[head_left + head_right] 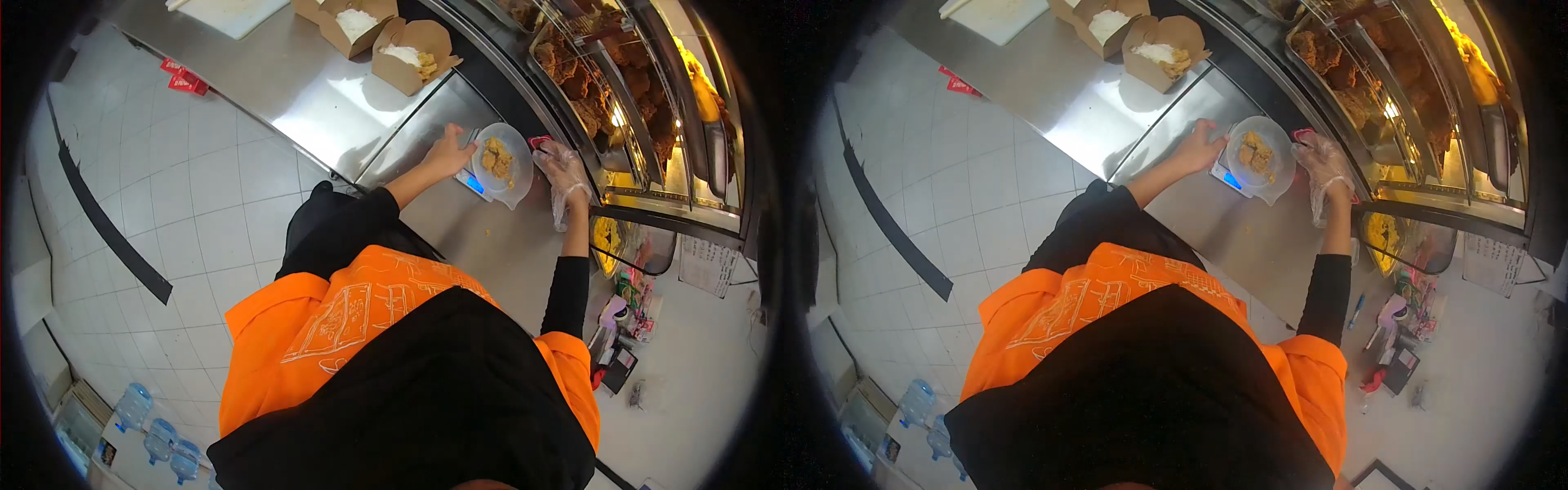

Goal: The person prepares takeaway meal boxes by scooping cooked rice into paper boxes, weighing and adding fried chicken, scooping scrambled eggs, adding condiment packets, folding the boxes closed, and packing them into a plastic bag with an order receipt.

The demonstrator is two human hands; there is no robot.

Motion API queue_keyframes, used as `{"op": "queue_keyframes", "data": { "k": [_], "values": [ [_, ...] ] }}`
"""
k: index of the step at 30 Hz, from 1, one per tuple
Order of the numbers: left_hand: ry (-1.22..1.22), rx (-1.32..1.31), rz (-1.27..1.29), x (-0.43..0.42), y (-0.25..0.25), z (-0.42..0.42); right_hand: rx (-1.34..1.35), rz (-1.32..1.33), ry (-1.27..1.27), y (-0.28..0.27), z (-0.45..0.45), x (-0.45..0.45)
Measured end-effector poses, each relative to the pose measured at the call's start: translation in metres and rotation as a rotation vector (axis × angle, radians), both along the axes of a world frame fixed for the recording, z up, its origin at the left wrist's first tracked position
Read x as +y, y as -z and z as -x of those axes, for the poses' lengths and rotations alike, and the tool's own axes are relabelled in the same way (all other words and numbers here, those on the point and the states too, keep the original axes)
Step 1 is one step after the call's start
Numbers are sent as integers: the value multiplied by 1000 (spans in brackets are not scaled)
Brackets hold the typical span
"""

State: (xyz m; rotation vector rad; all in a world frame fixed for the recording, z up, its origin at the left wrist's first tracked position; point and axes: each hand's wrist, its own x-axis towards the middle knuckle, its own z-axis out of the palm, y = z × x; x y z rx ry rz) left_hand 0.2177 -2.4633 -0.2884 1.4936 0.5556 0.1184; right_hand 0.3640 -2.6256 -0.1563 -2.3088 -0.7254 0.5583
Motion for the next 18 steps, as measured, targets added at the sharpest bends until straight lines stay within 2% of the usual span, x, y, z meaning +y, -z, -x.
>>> {"op": "queue_keyframes", "data": {
  "k": [4, 6, 8, 10, 11, 13, 14, 15, 16, 17, 18],
  "values": [
    [125, 114, 125, -13, -19, 3, 62, -153, 94, 1, -8, -10],
    [185, 145, 104, -18, -18, -1, 87, -288, 111, 4, -7, -11],
    [207, 220, 63, -17, -5, -17, -2, -212, 153, 1, -6, -14],
    [347, 170, 140, 4, -10, -15, -79, -194, 183, -10, 6, -14],
    [414, 149, 172, 20, -12, -9, -119, -386, 74, 12, -9, -33],
    [280, 116, 311, 48, -47, 15, -313, -214, 74, 17, -20, -53],
    [208, 100, 374, 65, -68, 30, -20, -384, 243, -5, 7, -42],
    [190, -38, 325, 85, -80, 42, -39, -501, 168, 2, 5, -55],
    [151, -114, 248, 109, -97, 53, -43, -417, 274, -4, 13, -58],
    [110, -186, 166, 132, -115, 63, 62, -521, 297, 5, 10, -71],
    [42, -197, 63, 158, -138, 72, 63, -512, 333, 8, 15, -75]
  ]
}}
